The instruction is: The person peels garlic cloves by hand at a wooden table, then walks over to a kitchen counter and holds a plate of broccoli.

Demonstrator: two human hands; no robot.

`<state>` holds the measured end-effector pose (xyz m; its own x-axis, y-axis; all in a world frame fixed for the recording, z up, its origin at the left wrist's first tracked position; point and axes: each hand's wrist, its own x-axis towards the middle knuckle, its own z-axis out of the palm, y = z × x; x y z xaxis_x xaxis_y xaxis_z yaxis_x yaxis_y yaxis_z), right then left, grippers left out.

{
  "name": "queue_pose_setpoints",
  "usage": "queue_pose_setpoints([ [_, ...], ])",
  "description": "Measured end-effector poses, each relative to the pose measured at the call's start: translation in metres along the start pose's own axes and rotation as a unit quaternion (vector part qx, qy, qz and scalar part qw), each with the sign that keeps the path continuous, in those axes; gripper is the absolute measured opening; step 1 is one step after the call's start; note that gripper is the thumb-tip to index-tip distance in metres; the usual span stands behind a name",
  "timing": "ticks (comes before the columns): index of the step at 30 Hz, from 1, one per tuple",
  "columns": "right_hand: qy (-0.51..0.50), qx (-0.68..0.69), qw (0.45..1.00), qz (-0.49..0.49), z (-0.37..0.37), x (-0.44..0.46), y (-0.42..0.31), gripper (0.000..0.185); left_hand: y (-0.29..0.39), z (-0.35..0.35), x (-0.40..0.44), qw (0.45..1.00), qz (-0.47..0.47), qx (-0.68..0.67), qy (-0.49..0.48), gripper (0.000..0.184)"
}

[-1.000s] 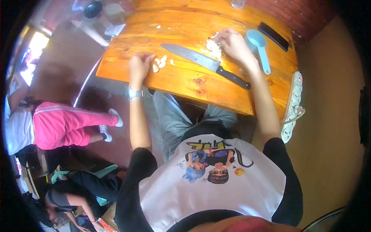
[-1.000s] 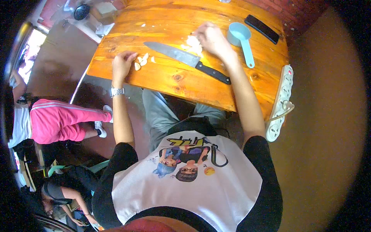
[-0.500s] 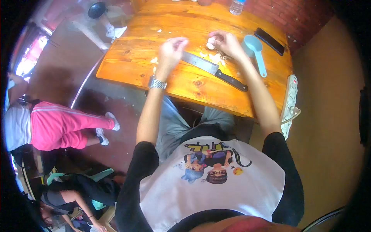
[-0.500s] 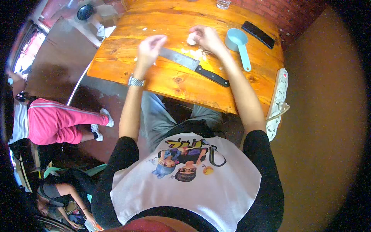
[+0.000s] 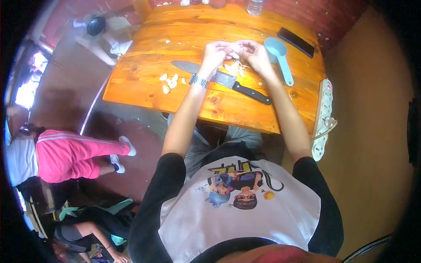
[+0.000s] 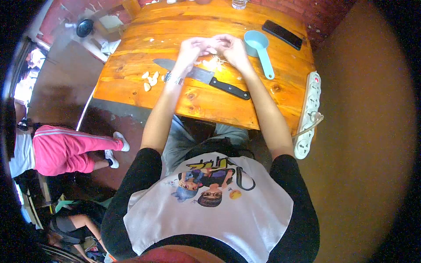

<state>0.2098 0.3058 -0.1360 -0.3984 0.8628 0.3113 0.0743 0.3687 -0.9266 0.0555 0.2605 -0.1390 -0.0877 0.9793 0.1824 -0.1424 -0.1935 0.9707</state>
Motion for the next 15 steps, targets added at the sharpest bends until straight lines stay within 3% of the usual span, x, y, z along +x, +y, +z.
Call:
queue_pose_setpoints([
  [2,0.008,-0.012,1.0,-0.006,-0.001,-0.003,-0.004,0.027,-0.004,0.002,0.002,0.999,0.012,0.018,0.039,0.02],
  [5,0.027,-0.109,0.993,-0.045,0.0,-0.006,-0.017,0.027,-0.006,0.004,0.001,0.995,0.085,0.056,0.014,0.02],
  [8,0.024,0.009,0.996,-0.081,0.0,0.0,0.001,0.026,-0.012,0.001,0.002,0.995,0.096,0.04,0.004,0.02],
  [15,-0.007,0.018,1.0,-0.013,-0.006,-0.007,-0.006,0.023,-0.014,0.004,-0.003,0.965,0.163,0.196,0.055,0.017],
])
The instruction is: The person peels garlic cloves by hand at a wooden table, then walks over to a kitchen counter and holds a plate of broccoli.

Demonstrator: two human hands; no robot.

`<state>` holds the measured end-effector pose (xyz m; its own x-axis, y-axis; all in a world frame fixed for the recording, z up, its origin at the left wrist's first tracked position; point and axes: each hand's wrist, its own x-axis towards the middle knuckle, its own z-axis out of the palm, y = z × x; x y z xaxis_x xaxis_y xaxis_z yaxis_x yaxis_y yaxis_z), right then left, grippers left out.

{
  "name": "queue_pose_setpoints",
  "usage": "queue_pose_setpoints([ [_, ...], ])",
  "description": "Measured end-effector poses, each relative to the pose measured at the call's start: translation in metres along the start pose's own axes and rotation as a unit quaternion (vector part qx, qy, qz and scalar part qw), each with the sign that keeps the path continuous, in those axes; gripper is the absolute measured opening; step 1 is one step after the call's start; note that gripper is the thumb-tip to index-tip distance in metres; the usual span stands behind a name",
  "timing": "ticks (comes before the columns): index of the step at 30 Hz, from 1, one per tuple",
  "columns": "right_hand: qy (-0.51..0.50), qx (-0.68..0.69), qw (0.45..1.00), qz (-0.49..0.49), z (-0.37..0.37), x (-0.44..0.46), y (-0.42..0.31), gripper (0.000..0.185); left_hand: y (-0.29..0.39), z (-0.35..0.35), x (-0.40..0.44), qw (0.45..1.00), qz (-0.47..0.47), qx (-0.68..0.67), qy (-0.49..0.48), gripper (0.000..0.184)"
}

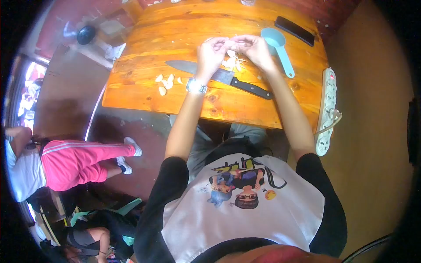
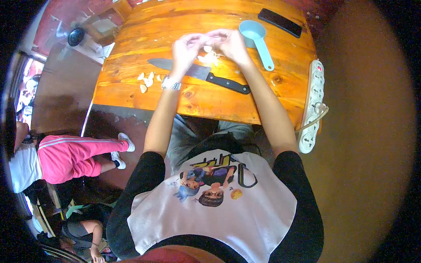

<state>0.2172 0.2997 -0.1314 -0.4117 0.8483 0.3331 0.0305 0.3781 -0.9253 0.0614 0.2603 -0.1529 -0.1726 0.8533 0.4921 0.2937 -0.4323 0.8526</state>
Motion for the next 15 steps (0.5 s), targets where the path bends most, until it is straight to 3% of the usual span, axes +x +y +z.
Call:
queue_pose_setpoints([
  [2,-0.01,0.013,1.0,0.01,-0.001,0.0,0.001,0.024,0.007,-0.003,-0.002,0.999,0.005,0.045,-0.006,0.019],
  [11,0.002,0.002,1.0,0.001,-0.001,0.001,-0.006,0.02,0.008,0.0,-0.003,0.989,-0.016,-0.148,-0.009,0.021],
  [14,0.048,-0.064,0.997,-0.014,-0.002,0.003,0.002,0.018,0.002,-0.003,-0.001,0.964,-0.017,-0.262,-0.04,0.025],
  [15,0.057,-0.121,0.991,-0.029,-0.002,0.002,-0.001,0.018,0.004,-0.006,-0.002,0.976,-0.026,-0.209,-0.045,0.026],
])
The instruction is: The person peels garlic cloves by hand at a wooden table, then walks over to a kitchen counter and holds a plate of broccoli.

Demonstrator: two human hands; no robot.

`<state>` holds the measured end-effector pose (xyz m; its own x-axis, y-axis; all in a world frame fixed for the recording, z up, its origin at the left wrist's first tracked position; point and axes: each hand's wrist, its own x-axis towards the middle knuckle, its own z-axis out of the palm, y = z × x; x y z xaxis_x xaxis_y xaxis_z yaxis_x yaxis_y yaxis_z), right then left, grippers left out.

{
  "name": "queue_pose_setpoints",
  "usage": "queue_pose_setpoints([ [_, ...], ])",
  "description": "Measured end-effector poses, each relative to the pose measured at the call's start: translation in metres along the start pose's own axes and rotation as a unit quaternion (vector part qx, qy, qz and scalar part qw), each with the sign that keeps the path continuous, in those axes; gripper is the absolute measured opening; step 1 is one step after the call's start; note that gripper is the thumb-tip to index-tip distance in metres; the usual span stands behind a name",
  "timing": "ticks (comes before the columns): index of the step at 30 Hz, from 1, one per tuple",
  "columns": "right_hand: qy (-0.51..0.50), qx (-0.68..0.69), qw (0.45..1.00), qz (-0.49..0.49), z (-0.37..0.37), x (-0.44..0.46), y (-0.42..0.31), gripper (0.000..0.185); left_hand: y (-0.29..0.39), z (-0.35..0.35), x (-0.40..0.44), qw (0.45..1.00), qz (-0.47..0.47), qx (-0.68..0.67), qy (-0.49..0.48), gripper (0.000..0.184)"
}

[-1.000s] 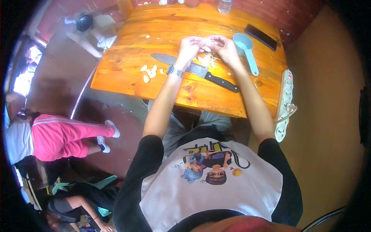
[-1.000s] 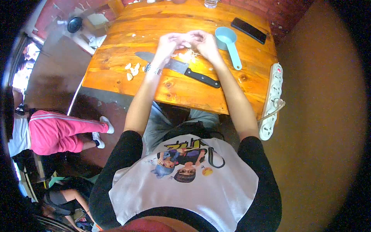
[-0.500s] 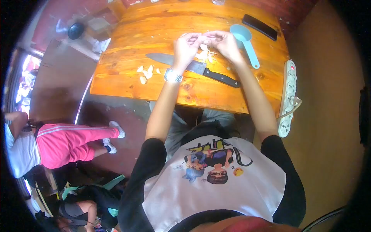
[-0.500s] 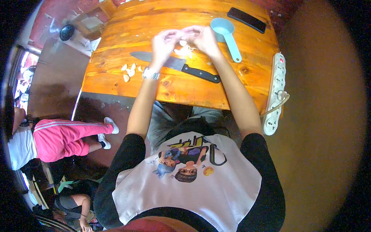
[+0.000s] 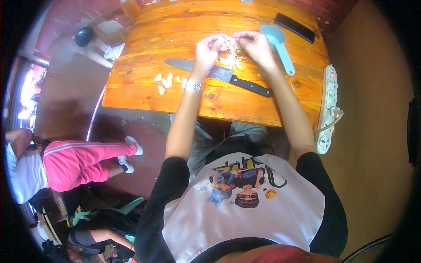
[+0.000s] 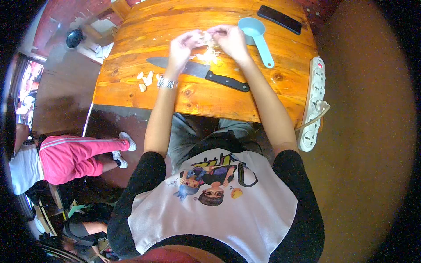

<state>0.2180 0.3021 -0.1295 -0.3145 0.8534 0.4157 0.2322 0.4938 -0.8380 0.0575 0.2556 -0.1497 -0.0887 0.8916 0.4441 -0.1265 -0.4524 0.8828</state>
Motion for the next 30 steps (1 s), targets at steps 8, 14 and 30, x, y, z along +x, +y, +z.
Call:
queue_pose_setpoints([
  [8,-0.025,0.128,0.991,0.033,-0.002,-0.002,-0.005,0.022,0.065,-0.074,-0.041,0.804,0.016,0.58,0.134,0.026],
  [14,-0.045,0.308,0.943,0.117,0.001,-0.003,-0.016,0.023,0.076,-0.104,-0.065,0.727,-0.097,0.669,0.121,0.023],
  [30,-0.022,0.248,0.965,0.075,-0.002,-0.005,-0.018,0.029,0.026,0.0,-0.005,0.986,-0.153,-0.054,-0.051,0.033],
])
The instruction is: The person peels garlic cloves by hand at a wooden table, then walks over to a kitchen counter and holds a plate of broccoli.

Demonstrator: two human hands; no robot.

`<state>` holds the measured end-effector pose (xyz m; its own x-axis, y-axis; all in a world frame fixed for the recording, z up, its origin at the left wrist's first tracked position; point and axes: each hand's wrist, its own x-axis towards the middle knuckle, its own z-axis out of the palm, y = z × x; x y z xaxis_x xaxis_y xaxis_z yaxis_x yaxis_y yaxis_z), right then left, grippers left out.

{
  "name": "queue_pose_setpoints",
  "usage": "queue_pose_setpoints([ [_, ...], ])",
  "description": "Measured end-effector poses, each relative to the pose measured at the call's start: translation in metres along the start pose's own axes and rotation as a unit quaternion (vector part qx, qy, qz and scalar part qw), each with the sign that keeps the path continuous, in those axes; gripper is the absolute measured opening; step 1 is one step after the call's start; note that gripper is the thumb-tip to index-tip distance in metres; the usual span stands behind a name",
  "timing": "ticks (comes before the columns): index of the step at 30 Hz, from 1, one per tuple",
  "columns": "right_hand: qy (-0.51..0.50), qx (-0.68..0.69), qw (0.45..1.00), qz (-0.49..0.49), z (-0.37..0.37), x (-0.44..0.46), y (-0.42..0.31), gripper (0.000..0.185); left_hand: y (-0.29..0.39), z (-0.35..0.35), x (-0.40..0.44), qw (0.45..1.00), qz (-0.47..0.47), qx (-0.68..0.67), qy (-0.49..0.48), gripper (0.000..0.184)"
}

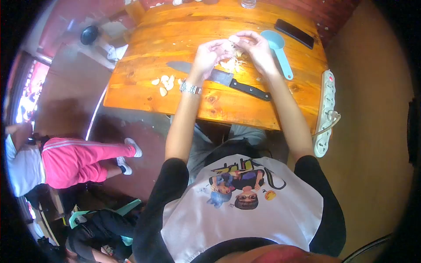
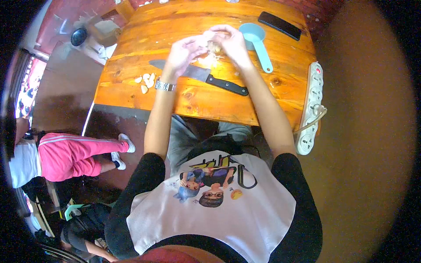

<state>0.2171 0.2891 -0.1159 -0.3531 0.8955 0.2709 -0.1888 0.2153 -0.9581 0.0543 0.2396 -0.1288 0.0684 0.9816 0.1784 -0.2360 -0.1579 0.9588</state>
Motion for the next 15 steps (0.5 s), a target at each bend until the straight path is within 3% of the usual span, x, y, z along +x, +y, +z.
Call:
queue_pose_setpoints([
  [3,-0.071,-0.222,0.958,-0.169,-0.004,-0.004,-0.013,0.024,0.001,-0.002,0.007,0.998,-0.039,-0.038,-0.009,0.033],
  [6,-0.069,-0.362,0.905,-0.211,-0.003,-0.008,-0.012,0.022,-0.003,-0.003,0.011,0.999,-0.045,-0.024,0.006,0.033],
  [7,-0.067,-0.387,0.888,-0.238,-0.001,-0.009,-0.013,0.023,-0.005,-0.002,0.012,0.999,-0.046,-0.013,0.013,0.034],
  [10,-0.06,-0.411,0.898,-0.143,0.0,-0.012,-0.014,0.022,-0.009,0.001,0.012,0.999,-0.031,0.016,0.032,0.034],
  [13,-0.097,-0.435,0.858,-0.254,-0.002,-0.012,-0.012,0.021,-0.013,0.003,0.011,0.995,-0.014,0.092,0.048,0.035],
  [15,-0.109,-0.459,0.841,-0.264,-0.001,-0.014,-0.012,0.019,-0.013,0.008,0.008,0.966,0.045,0.243,0.076,0.035],
])
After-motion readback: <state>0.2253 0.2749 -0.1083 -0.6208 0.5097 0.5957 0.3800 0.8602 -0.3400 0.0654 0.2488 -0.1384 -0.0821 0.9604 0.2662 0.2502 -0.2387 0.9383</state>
